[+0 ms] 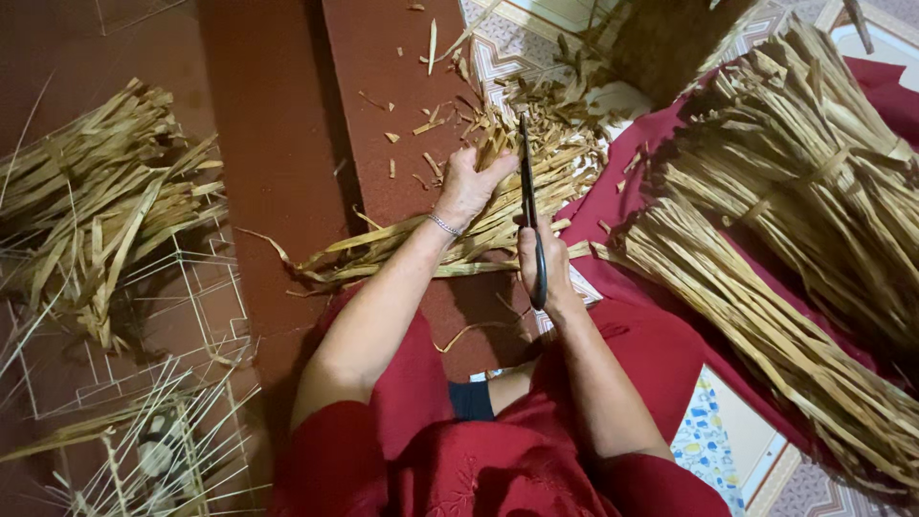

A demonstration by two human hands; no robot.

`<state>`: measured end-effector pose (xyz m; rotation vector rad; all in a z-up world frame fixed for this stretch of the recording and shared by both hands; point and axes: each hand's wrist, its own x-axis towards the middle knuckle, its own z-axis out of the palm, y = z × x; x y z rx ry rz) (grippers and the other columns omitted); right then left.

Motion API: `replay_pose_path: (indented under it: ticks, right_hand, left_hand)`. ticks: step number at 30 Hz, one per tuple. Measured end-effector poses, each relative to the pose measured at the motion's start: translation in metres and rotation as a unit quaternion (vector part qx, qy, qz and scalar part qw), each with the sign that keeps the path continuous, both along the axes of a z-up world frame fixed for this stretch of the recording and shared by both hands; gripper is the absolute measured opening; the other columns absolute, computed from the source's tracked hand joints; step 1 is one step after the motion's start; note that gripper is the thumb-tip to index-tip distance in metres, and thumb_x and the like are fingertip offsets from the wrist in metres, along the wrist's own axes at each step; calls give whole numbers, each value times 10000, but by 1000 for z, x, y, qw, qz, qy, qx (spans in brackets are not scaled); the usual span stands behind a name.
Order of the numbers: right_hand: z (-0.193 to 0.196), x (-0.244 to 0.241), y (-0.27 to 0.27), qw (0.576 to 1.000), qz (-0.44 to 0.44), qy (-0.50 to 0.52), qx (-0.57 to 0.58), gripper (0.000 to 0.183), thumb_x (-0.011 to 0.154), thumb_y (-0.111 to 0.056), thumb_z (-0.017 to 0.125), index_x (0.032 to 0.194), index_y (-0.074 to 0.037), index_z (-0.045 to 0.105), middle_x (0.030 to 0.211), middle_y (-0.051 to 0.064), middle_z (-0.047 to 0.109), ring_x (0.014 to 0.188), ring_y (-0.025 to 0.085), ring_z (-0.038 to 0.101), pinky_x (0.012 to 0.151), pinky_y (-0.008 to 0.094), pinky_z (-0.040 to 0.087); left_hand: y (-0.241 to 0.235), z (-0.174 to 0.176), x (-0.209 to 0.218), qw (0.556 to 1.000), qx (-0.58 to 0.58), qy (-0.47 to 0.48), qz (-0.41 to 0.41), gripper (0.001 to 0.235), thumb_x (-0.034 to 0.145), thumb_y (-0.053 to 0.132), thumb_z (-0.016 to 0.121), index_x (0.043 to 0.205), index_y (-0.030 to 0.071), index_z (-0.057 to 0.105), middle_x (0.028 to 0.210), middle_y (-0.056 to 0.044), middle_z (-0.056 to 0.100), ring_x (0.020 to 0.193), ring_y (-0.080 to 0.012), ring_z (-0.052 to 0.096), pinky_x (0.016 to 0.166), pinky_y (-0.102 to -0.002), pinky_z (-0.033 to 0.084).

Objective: The person sits on the floor and uses shears to cut dried plant stems into short pieces. They repeatedly pick up stems, cut them, and place the cut pieces into a pile on the floor.

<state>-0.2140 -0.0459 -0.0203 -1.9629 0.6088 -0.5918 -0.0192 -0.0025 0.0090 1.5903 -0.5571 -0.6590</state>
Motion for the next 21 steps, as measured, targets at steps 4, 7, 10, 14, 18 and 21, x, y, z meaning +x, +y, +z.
replay_pose_path:
  ticks: [4,7,10,14,18,21]
  right_hand:
    - [-1,0,-1,999,-41,5,-7,397,1109,-367,427,1093,-31,639,682,108,598,620,255,623,592,417,494]
    - [1,-3,-16,991,-72,-2,109,379,1088,-356,430,1033,-32,620,655,44,576,559,192,576,508,375,473]
    - [-3,-11,-41,988,-109,-33,108,430,1127,-370,430,978,-41,664,631,-18,512,559,103,506,517,301,424]
    - [-4,-29,-59,960,-152,-50,231,462,1132,-412,415,950,-27,595,569,-27,435,465,86,427,430,288,315]
    - [4,-34,-73,966,-165,-70,188,468,1130,-415,414,1013,-33,658,567,-32,435,468,74,431,434,277,311]
    - [11,-42,-79,967,-176,-79,168,473,1129,-418,415,1024,-23,653,560,-30,445,460,79,446,426,277,326]
  left_hand:
    - [0,-16,4,1000,-7,-21,-10,197,902,233,789,954,47,752,796,38,693,690,-39,584,622,-234,495]
    - [-2,-27,18,993,-3,-115,-9,242,923,231,765,1052,28,737,838,9,731,740,-50,628,678,-260,534]
    - [2,-37,31,982,-3,-191,-13,333,979,251,707,1203,5,685,895,-42,752,804,-92,694,747,-305,573]
    - [-6,-35,29,964,-15,-265,-14,359,1075,248,673,1337,10,619,1178,-142,727,1049,-204,723,898,-367,581]
    - [-20,-28,-9,942,260,-134,-166,487,972,332,687,1414,163,571,1108,-103,749,850,-201,724,764,-351,599]
    - [-24,-51,-54,937,63,-223,-260,593,753,224,815,1320,128,670,1165,-139,734,943,-224,746,828,-387,587]
